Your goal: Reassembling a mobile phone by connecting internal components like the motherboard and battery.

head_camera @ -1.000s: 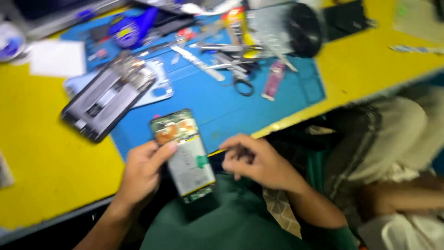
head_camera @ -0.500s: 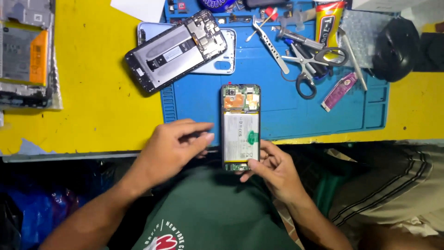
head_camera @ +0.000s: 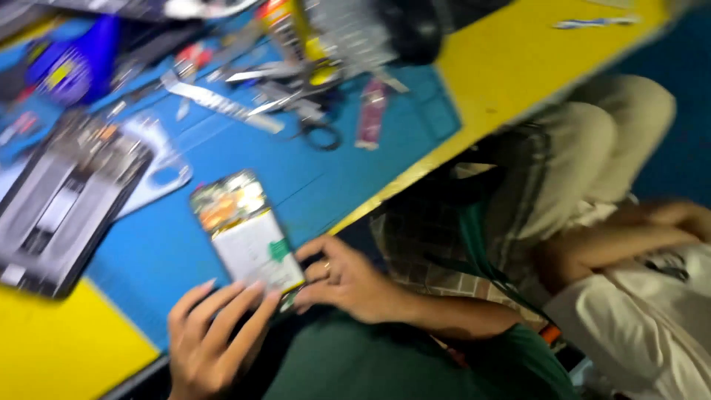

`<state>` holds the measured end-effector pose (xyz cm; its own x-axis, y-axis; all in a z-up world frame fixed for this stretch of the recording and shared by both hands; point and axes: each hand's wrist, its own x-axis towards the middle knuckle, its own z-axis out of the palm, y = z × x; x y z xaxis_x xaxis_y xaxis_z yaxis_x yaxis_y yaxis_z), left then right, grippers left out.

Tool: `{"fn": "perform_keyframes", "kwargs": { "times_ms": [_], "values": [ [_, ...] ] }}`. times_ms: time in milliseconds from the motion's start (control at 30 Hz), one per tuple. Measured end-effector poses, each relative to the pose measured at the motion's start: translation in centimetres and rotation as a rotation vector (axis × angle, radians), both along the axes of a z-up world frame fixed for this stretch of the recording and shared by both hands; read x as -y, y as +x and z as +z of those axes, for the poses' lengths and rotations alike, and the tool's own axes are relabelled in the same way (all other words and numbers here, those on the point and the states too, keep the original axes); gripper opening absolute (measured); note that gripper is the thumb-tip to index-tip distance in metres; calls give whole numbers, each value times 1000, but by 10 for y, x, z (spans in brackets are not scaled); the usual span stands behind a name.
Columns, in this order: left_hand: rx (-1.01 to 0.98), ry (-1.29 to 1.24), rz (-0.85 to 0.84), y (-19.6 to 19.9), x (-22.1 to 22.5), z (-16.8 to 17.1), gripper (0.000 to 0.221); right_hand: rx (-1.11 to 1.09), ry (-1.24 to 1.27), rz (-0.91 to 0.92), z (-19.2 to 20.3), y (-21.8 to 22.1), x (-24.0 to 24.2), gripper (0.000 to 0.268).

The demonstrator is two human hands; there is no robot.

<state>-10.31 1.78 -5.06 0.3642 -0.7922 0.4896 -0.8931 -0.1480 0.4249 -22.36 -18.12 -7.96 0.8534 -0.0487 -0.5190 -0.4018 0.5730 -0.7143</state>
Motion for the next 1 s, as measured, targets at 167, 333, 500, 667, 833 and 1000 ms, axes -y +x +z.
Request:
{"fn": "perform_keyframes", "kwargs": {
  "times_ms": [167, 333, 500, 667, 833, 1000],
  "values": [
    [5, 132, 107, -6, -14, -20, 23, -43, -213, 223, 50, 14, 60, 52],
    [39, 261, 64, -6, -28, -39, 43, 324, -1567, 10, 62, 18, 202, 11],
    [41, 249, 99, -7, -21, -34, 36, 53, -1861, 100, 62, 64, 314, 25],
    [37, 271, 112, -8, -22, -33, 33, -348, -1703, 222, 90, 100, 329, 50],
    [5, 271, 169, -11, -23, -36, 38, -157, -1771, 440, 81, 105, 353, 39],
    [-35, 240, 212, -17, -22, -31, 36, -96, -1804, 488, 80, 98, 361, 35]
  ]
}}
